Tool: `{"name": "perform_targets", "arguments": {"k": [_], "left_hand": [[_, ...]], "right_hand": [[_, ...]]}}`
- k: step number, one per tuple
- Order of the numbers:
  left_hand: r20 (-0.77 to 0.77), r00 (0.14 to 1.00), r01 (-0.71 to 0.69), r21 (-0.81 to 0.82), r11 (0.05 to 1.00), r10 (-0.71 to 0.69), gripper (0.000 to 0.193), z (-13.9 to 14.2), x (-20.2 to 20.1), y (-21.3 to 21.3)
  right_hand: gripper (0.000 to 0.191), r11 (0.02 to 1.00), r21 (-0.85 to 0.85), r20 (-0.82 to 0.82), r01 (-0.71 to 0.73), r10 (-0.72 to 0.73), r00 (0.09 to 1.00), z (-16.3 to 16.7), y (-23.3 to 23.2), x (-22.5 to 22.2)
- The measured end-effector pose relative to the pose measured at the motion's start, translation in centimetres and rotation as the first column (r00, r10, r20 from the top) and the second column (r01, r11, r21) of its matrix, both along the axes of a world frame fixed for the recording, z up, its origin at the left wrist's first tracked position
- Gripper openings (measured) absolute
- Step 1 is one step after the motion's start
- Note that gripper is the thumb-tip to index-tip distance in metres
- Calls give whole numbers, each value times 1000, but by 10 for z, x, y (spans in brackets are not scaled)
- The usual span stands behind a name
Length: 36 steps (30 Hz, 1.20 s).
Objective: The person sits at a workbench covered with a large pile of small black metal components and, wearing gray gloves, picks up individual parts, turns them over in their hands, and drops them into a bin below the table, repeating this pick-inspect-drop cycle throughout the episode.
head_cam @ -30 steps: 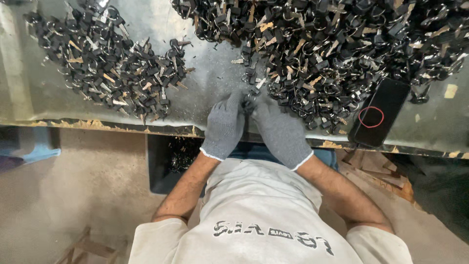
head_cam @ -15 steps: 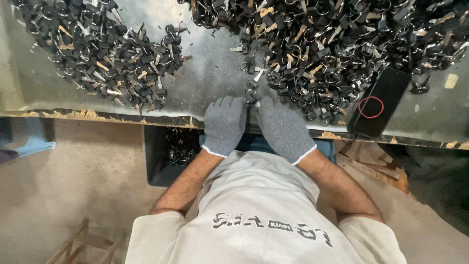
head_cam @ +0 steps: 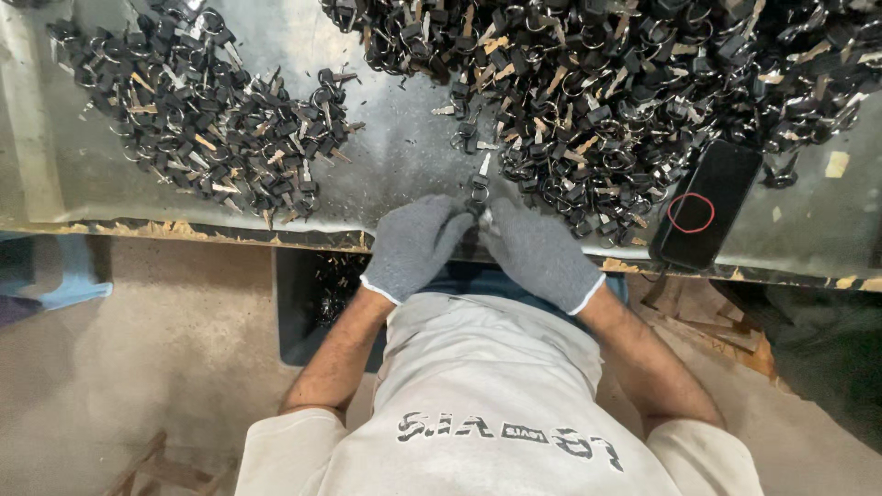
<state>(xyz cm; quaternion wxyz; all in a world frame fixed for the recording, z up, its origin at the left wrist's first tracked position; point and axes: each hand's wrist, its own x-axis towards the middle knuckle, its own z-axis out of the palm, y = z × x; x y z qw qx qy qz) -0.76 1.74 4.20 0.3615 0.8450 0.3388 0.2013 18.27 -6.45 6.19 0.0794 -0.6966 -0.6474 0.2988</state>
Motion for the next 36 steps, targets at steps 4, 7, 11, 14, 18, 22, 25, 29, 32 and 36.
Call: {"name": "perform_targets", "arguments": {"k": [4, 7, 11, 14, 18, 22, 25, 29, 32, 36], "left_hand": [[-59, 993, 115, 357, 927, -100, 40, 4, 12, 30], [-155, 969, 244, 439, 865, -194, 24, -5, 36, 41], [-181, 977, 183, 437, 880, -113, 27, -14, 36, 29], [-98, 992, -63, 197, 978, 84, 34, -18, 24, 11], [-90, 976, -196, 5, 981, 196, 26, -24, 17, 0], [-52, 992, -102, 237, 966, 118, 18, -29, 19, 2], [-94, 994, -30, 282, 959, 59, 16, -36, 19, 4], [-150, 989, 58, 344, 937, -7, 24, -45, 18, 1], [-224, 974, 108, 349, 931, -28, 28, -46, 18, -1], [-154, 988, 74, 369, 926, -18, 26, -38, 21, 2]], "right_hand": [[42, 955, 200, 320, -218, 146, 936, 2, -7, -16], [35, 973, 69, 303, -219, 189, 934, -5, -5, -20], [50, 996, 68, 148, 61, -71, 986, -9, -10, -8], [56, 989, 76, 198, 130, -143, 970, -11, -16, -5], [53, 965, 245, 119, 90, -122, 985, -12, -9, -10], [29, 972, 233, 134, 1, -33, 990, -11, 7, -12], [20, 986, 168, 321, 14, -68, 944, -12, 10, -18], [10, 981, 188, 389, 54, -125, 913, -24, 5, -29], [6, 986, 163, 436, 30, -99, 894, -34, 5, -37], [8, 976, 209, 339, 52, -122, 933, -27, 11, -27]]}}
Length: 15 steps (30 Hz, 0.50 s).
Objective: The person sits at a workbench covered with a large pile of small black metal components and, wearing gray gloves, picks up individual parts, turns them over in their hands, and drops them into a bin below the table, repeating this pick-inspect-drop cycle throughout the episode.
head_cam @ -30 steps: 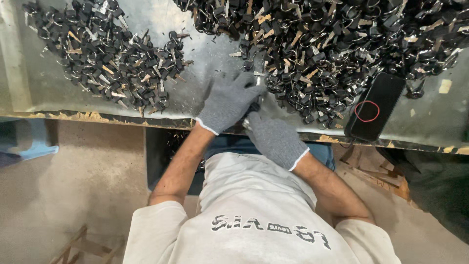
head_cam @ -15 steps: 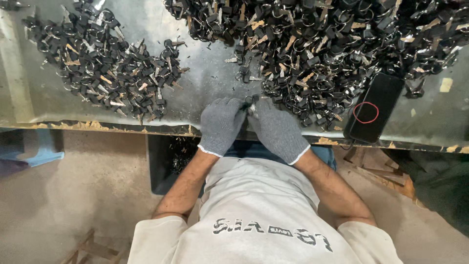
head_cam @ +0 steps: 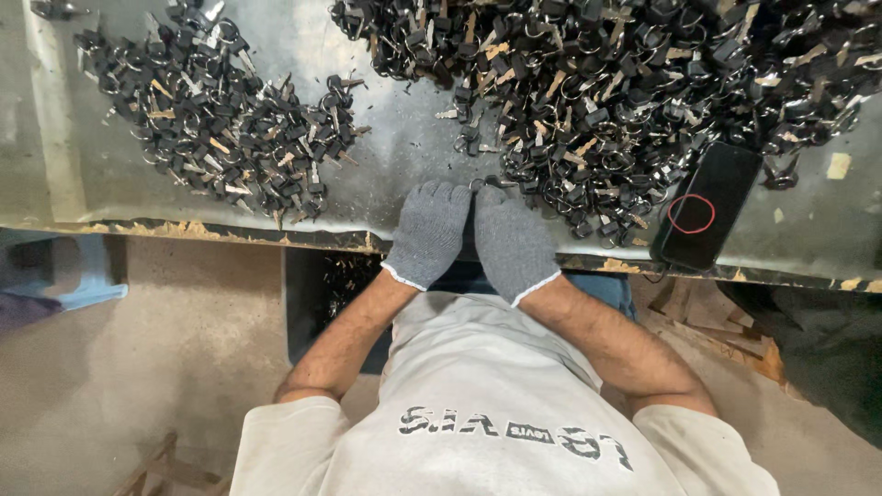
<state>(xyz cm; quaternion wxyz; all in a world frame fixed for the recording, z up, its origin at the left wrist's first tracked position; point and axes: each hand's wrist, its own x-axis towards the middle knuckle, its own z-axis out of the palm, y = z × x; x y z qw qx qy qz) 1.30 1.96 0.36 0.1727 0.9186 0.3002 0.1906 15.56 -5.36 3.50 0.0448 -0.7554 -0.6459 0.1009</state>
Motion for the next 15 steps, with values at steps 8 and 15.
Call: {"name": "perform_targets", "arguments": {"k": [8, 15], "left_hand": [[122, 988, -76, -124, 989, 91, 18, 3, -5, -1], [16, 1000, -27, 12, 1000, 27, 19, -3, -2, -5]], "right_hand": [[23, 996, -59, -204, -73, 59, 977, 21, -4, 27], [13, 991, -37, 18, -132, 133, 991, 8, 0, 13]]}}
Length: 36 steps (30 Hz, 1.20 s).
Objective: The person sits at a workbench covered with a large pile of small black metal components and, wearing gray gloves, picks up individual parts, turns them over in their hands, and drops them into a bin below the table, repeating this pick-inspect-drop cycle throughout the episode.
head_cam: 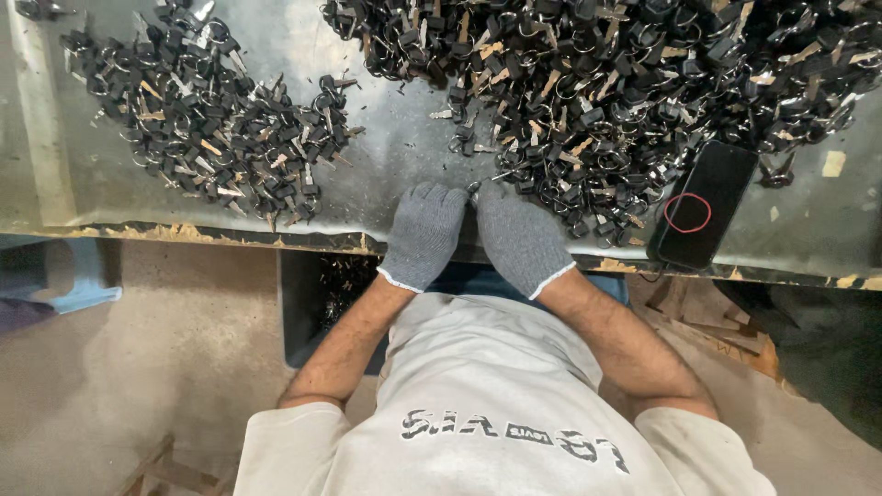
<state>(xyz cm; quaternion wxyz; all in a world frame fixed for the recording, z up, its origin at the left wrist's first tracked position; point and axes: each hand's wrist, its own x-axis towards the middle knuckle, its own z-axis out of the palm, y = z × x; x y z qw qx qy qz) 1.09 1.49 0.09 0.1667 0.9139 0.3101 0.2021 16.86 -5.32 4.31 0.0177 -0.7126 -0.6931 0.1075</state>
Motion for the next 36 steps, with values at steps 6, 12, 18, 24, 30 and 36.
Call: {"name": "perform_targets", "arguments": {"k": [6, 12, 18, 24, 30, 36], "left_hand": [[183, 966, -117, -316, 942, 181, 40, 0, -2, 1], [168, 983, -63, -41, 997, 69, 39, -1, -2, -5], [219, 960, -119, -255, 960, 177, 44, 6, -6, -4], [62, 981, -183, -15, 983, 184, 18, 9, -7, -15], [134, 973, -162, -186, 969, 189, 12, 6, -6, -12], [139, 976, -143, -174, 974, 167, 13, 2, -8, -16]], "right_hand": [[27, 994, 106, -83, -17, 26, 996, -1, -8, 6], [16, 982, -122, 14, 142, -141, 990, -6, -8, -13], [36, 985, -173, -592, -9, -97, 800, 7, 15, 20], [23, 993, 102, -327, 66, -29, 945, 0, -14, 3], [19, 1000, -23, -53, 11, -12, 999, -2, -17, 0], [28, 969, -247, -267, -18, -50, 962, 7, -5, 4]]}}
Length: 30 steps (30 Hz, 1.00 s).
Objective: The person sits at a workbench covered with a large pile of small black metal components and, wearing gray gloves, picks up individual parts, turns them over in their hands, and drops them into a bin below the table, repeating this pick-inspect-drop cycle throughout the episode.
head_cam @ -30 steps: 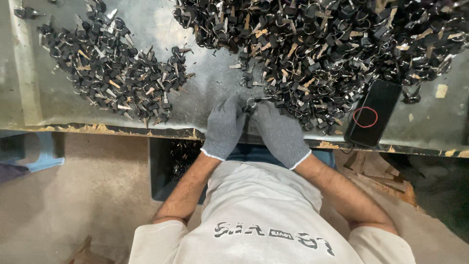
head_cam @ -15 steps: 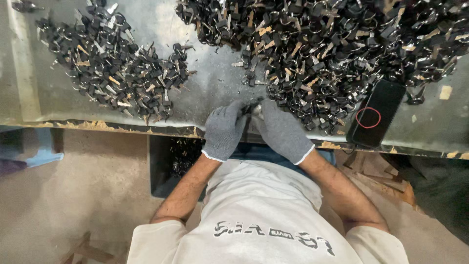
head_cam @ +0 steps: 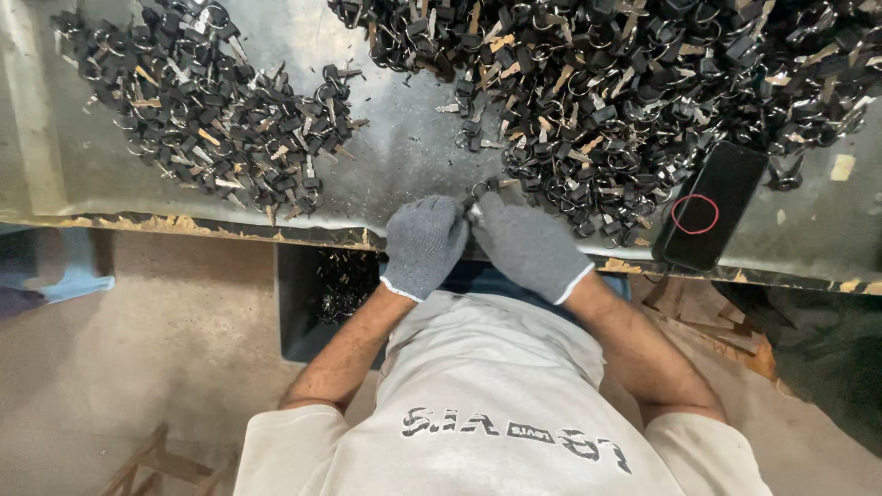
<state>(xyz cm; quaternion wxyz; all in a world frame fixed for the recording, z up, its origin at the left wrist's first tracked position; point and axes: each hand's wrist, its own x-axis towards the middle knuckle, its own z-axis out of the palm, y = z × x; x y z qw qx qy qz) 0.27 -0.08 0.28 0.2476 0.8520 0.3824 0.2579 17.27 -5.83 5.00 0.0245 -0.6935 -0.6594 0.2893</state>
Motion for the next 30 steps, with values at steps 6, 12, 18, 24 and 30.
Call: {"name": "perform_targets", "arguments": {"k": [6, 12, 18, 24, 30], "left_hand": [[-51, 998, -34, 45, 998, 36, 15, 0, 5, 0], [-84, 881, -424, 294, 856, 466, 22, 23, -40, 45], [-295, 945, 11, 458, 889, 140, 53, 18, -63, 118], [-476, 802, -186, 375, 908, 360, 77, 29, -92, 194], [-459, 789, -270, 339, 901, 408, 77, 40, -72, 146]], "right_hand": [[13, 990, 133, 328, 39, -81, 941, 3, 2, -4], [46, 951, 309, 116, 1, -38, 993, 3, -4, -1], [30, 972, 235, 142, 29, -64, 988, -4, -9, 0], [40, 967, 254, 204, 6, -59, 977, -9, -9, 1], [31, 978, 187, 178, 97, -131, 975, -9, -8, 2]]}}
